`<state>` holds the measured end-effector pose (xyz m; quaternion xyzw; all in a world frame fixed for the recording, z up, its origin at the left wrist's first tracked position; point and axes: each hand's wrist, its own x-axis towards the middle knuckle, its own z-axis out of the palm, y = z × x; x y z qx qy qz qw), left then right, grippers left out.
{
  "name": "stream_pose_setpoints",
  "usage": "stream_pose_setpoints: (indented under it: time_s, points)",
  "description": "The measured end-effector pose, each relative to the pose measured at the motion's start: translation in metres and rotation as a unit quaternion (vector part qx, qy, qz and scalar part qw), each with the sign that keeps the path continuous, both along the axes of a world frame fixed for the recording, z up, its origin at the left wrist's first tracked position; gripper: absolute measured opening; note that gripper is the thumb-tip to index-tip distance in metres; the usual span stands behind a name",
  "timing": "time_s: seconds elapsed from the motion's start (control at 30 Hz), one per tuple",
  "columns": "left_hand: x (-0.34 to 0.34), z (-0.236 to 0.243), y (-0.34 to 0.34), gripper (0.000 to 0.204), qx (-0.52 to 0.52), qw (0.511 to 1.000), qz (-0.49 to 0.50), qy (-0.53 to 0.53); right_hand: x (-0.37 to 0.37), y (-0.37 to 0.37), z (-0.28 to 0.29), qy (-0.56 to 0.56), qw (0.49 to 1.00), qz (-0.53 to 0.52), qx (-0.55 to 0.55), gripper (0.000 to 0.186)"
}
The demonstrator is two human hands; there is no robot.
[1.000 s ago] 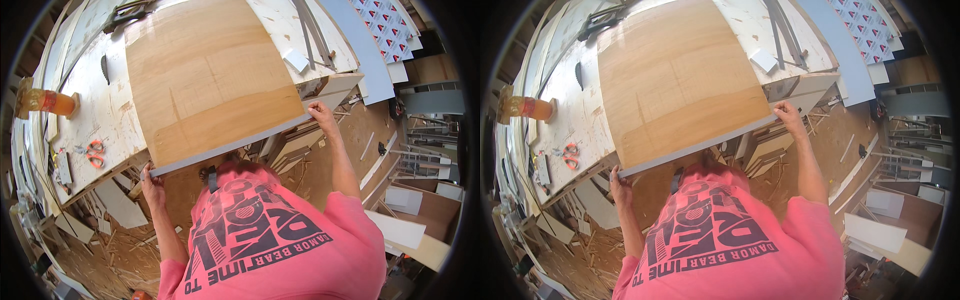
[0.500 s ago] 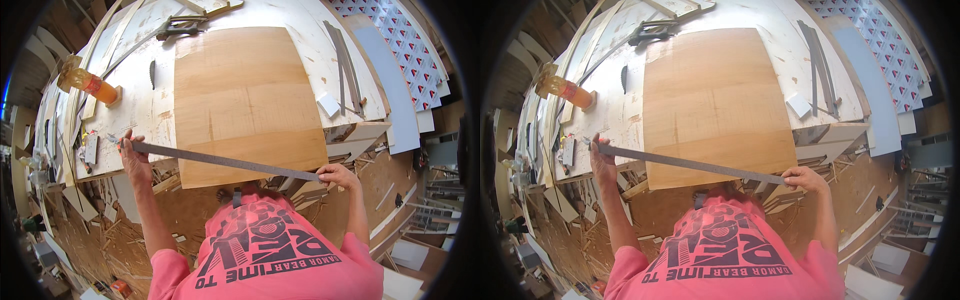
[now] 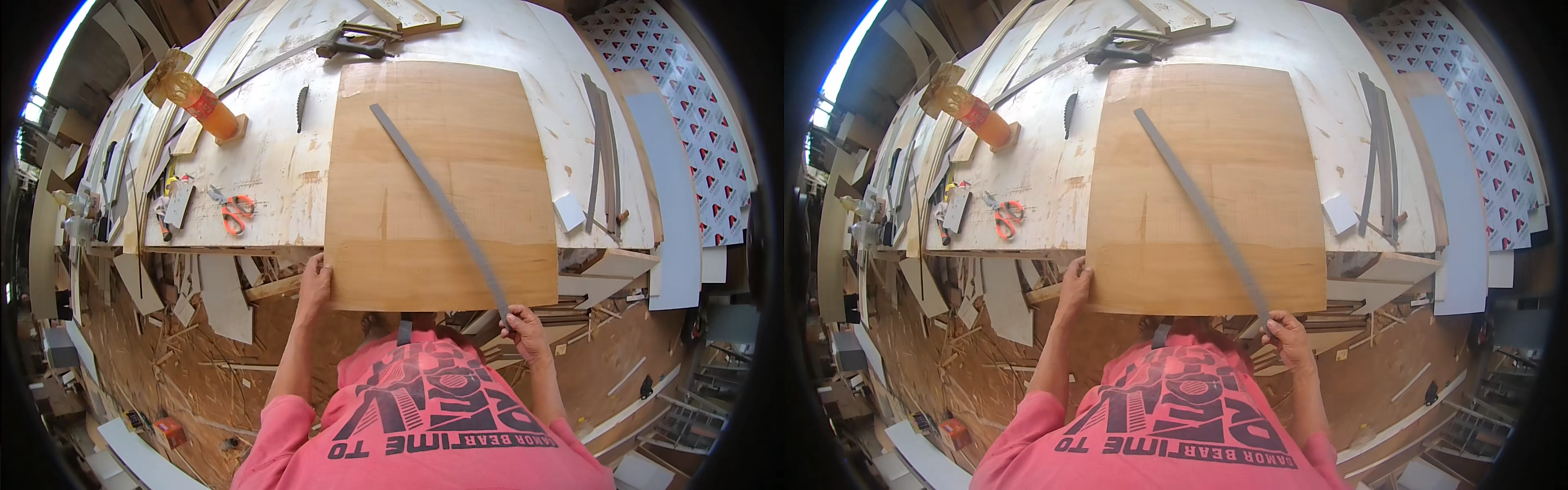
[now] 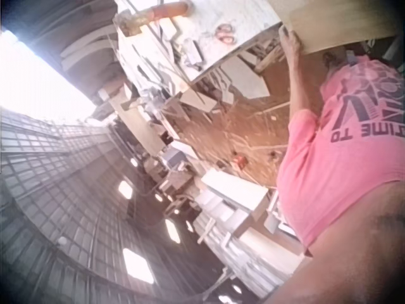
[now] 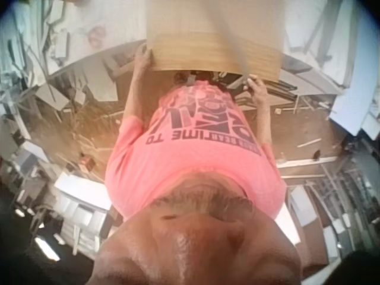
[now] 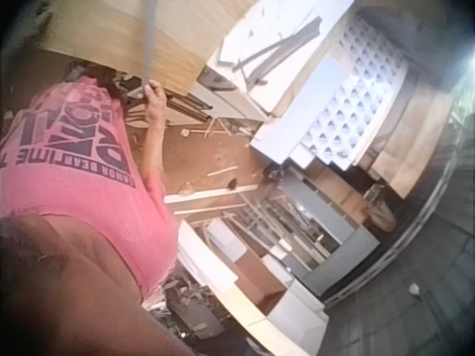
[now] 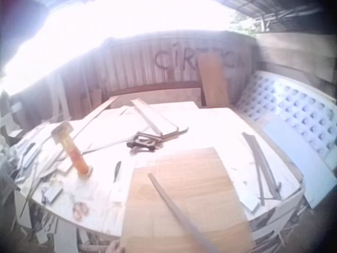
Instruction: The person applies decorative edging to wood pieces by hand, using a small white block to press and smooth the edge banding onto the sides of the boards.
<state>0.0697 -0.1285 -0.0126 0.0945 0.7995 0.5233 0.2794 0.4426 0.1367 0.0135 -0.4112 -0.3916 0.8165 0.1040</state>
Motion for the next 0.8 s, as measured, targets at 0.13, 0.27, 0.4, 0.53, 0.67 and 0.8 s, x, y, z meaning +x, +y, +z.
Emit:
stream_pose_setpoints:
  time_s: [0.13,0.27,0.4,0.53,0.67,0.8]
  points:
    - [0.048,0.003,-0.004,0.029,-0.006,0.992,-0.006,-0.125,-0.014,-0.027,0.002,0.010,0.999,0.012,-0.029,0.015]
    - [0.082,0.022,0.004,0.028,0.022,0.958,-0.053,-0.280,-0.032,-0.067,0.007,0.015,0.999,0.010,-0.048,0.016]
    - [0.108,0.015,0.010,0.031,0.073,0.929,-0.101,-0.349,-0.054,-0.109,0.012,-0.002,0.999,0.008,-0.045,0.020]
    - [0.123,0.006,0.019,0.029,0.115,0.903,-0.131,-0.393,-0.069,-0.142,0.013,-0.040,0.999,0.014,0.023,0.021]
    - [0.109,-0.005,0.013,0.031,0.100,0.893,-0.176,-0.402,-0.070,-0.154,0.010,-0.058,0.996,0.013,0.071,0.022]
    - [0.078,-0.001,0.021,0.042,0.115,0.914,-0.131,-0.367,-0.070,-0.166,0.009,-0.077,0.992,0.022,0.095,0.022]
